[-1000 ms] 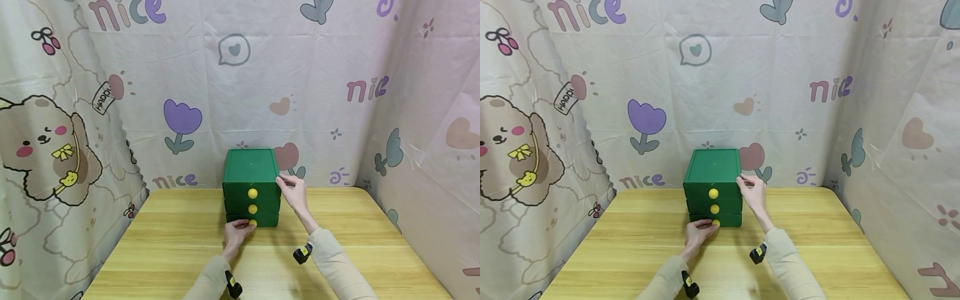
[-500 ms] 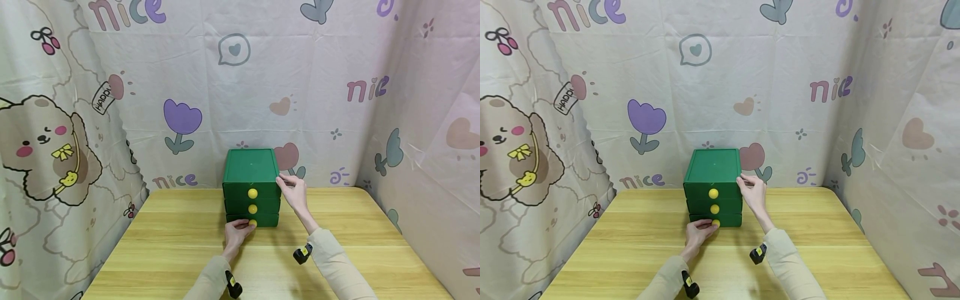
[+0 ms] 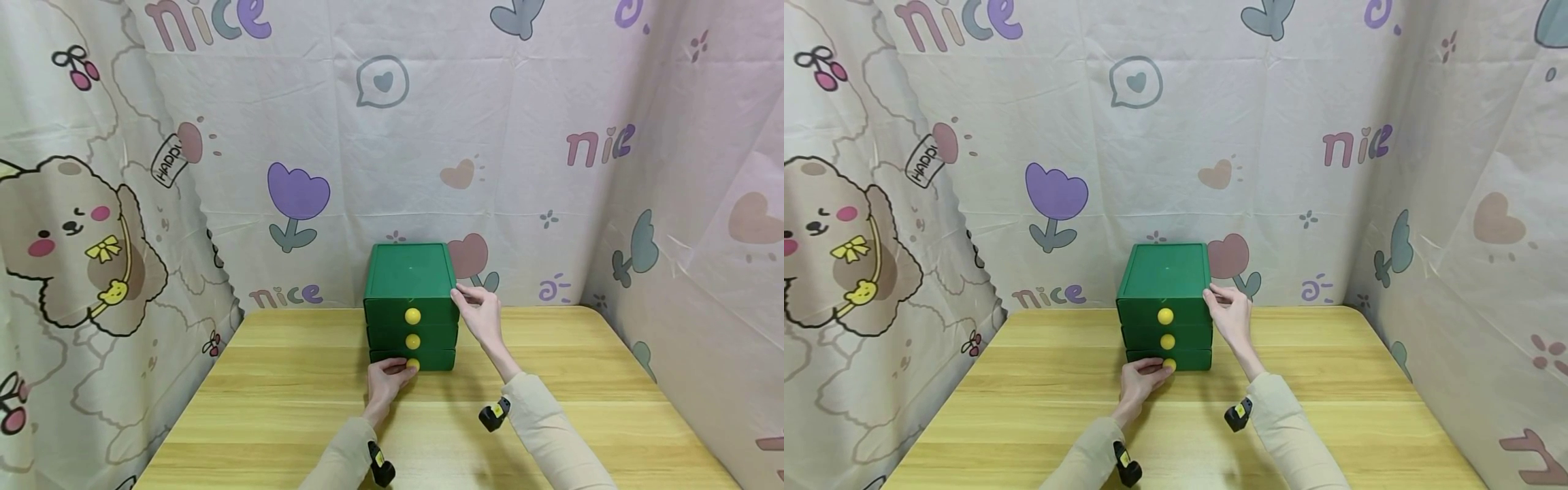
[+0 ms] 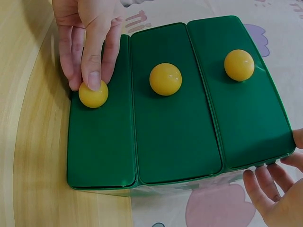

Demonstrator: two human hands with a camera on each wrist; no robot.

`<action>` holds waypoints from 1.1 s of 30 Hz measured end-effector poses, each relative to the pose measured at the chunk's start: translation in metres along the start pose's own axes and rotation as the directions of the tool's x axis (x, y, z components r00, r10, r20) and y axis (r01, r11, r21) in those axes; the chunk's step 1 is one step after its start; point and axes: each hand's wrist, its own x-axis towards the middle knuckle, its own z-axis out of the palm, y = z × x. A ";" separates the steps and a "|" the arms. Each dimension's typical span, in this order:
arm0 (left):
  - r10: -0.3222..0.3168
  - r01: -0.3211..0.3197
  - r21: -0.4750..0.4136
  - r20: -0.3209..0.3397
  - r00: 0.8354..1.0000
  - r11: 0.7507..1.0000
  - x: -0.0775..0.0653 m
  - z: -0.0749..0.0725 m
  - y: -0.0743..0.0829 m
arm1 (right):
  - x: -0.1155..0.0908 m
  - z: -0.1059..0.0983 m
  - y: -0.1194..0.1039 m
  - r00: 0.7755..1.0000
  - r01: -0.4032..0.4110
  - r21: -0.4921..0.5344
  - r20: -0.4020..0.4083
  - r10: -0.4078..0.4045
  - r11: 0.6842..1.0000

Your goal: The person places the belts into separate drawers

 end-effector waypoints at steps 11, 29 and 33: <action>0.021 -0.021 -0.006 0.013 1.000 1.000 -0.022 -0.002 0.036 | 0.001 0.001 0.001 1.000 0.006 0.014 -0.005 -0.006 1.000; 0.021 -0.021 0.006 0.007 1.000 1.000 -0.002 -0.001 -0.001 | -0.002 0.001 0.001 1.000 -0.009 0.016 0.001 0.009 1.000; 0.039 -0.041 0.071 0.030 0.999 0.997 -0.002 -0.001 0.002 | -0.001 0.001 0.001 1.000 -0.018 0.008 0.001 0.018 1.000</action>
